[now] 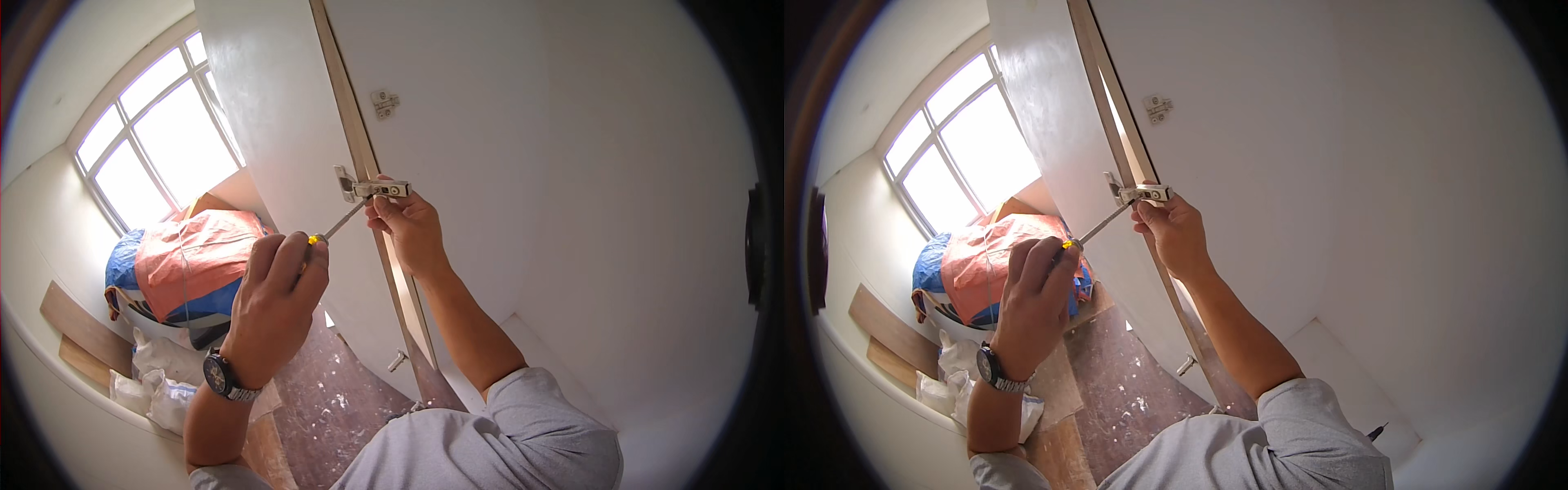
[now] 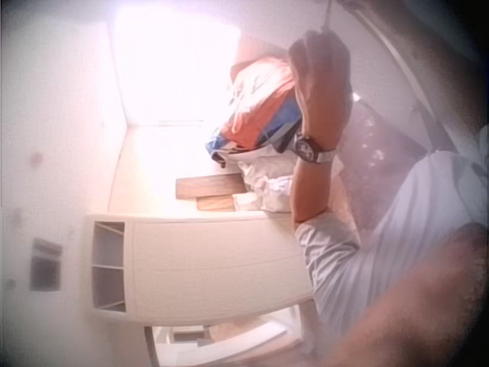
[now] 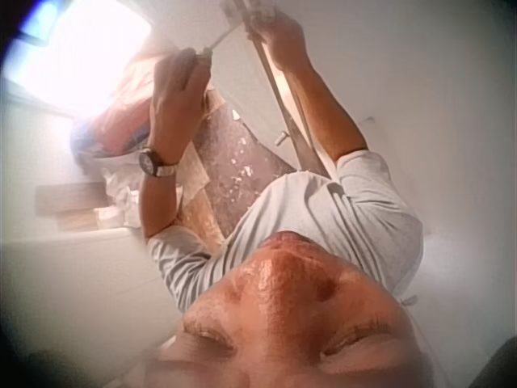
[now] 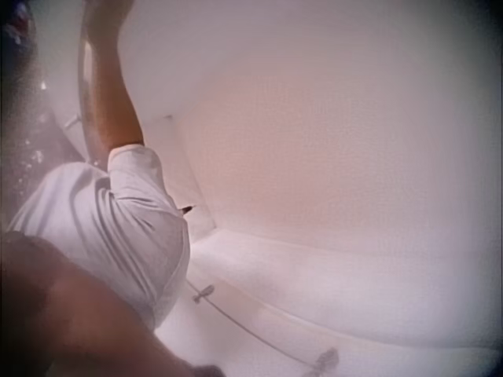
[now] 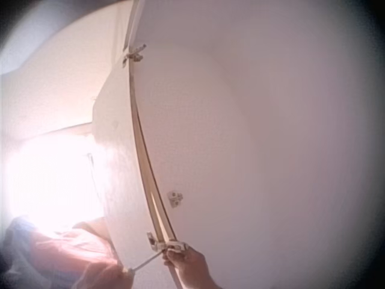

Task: The person loosens hinges on a cabinet door using a screwdriver, then lifts the door and attaches the hinges onto the cabinet frame.

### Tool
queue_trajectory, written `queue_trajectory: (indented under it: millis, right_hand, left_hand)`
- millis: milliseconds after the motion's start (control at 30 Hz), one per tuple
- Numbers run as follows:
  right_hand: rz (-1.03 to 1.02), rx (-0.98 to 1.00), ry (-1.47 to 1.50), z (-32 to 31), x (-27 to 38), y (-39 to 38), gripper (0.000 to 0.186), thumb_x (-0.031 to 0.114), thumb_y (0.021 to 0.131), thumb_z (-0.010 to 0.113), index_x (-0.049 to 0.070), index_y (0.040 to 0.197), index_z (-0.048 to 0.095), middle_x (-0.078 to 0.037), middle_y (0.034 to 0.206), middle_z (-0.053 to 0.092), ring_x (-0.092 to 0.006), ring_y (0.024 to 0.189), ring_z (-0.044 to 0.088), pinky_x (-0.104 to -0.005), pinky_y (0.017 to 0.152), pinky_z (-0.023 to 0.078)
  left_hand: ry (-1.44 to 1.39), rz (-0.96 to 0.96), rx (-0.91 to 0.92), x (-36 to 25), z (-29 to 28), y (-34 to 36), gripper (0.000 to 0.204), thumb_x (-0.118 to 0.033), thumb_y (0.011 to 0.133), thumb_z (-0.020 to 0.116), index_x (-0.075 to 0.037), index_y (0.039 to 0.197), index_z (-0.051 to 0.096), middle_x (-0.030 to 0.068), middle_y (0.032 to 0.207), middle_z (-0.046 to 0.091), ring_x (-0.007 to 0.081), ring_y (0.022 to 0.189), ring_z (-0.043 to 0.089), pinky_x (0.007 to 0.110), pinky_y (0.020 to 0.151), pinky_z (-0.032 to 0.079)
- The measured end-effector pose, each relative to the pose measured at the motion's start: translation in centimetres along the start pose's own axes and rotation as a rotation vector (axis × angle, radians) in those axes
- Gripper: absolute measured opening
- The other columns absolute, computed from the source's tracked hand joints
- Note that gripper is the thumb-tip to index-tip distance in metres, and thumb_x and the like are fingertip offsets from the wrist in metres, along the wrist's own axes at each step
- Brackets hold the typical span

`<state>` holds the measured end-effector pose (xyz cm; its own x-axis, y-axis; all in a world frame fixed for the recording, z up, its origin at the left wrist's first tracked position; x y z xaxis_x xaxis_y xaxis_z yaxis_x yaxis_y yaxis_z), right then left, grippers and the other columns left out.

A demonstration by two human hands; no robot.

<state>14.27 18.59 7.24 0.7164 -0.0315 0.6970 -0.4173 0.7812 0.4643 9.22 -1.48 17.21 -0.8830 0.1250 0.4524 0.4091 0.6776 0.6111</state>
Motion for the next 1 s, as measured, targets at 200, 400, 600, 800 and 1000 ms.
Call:
queue_trajectory:
  millis: [200, 400, 600, 800, 1000]
  right_hand:
    - [-0.012, 0.006, 0.006, 0.0, 0.0, 0.0, 0.033, 0.014, 0.094, 0.059, -0.002, 0.123, 0.055, -0.005, 0.092, 0.065, -0.0115, 0.083, 0.061, -0.0284, 0.077, 0.052]
    - [-0.039, -0.007, -0.040, 0.1, 0.4, 0.0, 0.032, 0.015, 0.093, 0.059, -0.003, 0.120, 0.057, -0.005, 0.089, 0.065, -0.0108, 0.079, 0.060, -0.0265, 0.075, 0.052]
    - [-0.050, -0.007, -0.072, 0.0, 0.6, 0.0, 0.031, 0.015, 0.094, 0.059, -0.003, 0.119, 0.058, -0.004, 0.087, 0.065, -0.0106, 0.078, 0.060, -0.0256, 0.074, 0.052]
    - [-0.066, 0.008, -0.051, -0.1, 0.4, 0.2, 0.032, 0.014, 0.094, 0.059, -0.003, 0.121, 0.056, -0.004, 0.087, 0.065, -0.0103, 0.077, 0.060, -0.0254, 0.074, 0.051]
    - [-0.072, 0.016, -0.095, 0.0, 0.7, 0.1, 0.035, 0.015, 0.093, 0.060, -0.004, 0.122, 0.055, -0.004, 0.084, 0.065, -0.0101, 0.077, 0.060, -0.0251, 0.074, 0.051]
  left_hand:
    - [-0.237, -0.315, 0.034, 0.5, 0.2, 0.4, 0.029, 0.001, 0.082, 0.058, 0.004, 0.111, 0.053, 0.0171, 0.106, 0.053, 0.0338, 0.097, 0.053, 0.040, 0.079, 0.048]
    - [-0.094, -0.237, 0.041, 0.0, 0.2, 0.4, 0.031, 0.000, 0.080, 0.059, 0.005, 0.110, 0.054, 0.0158, 0.103, 0.055, 0.0337, 0.093, 0.055, 0.039, 0.078, 0.049]
    - [0.171, 0.073, -0.023, -0.3, -1.1, 0.8, 0.044, -0.003, 0.068, 0.060, 0.003, 0.111, 0.059, 0.0121, 0.107, 0.056, 0.0255, 0.086, 0.055, 0.036, 0.075, 0.050]
    - [-0.109, -0.257, -0.052, 0.0, -0.3, 1.0, 0.038, -0.002, 0.075, 0.059, 0.002, 0.112, 0.056, 0.0130, 0.101, 0.055, 0.0268, 0.075, 0.056, 0.035, 0.065, 0.050]
    - [-0.013, -0.137, 0.066, 0.0, -0.4, 0.7, 0.032, -0.003, 0.078, 0.059, 0.001, 0.109, 0.056, 0.0118, 0.100, 0.054, 0.0255, 0.083, 0.053, 0.035, 0.073, 0.047]
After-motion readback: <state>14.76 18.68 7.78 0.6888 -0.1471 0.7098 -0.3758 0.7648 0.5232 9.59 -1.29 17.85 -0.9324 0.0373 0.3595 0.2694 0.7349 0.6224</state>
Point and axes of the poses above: each hand's wrist, its own y-axis towards the middle knuckle, its own z-axis out of the palm, x = y × z, the point moved 3 cm from there along y, towards the middle knuckle
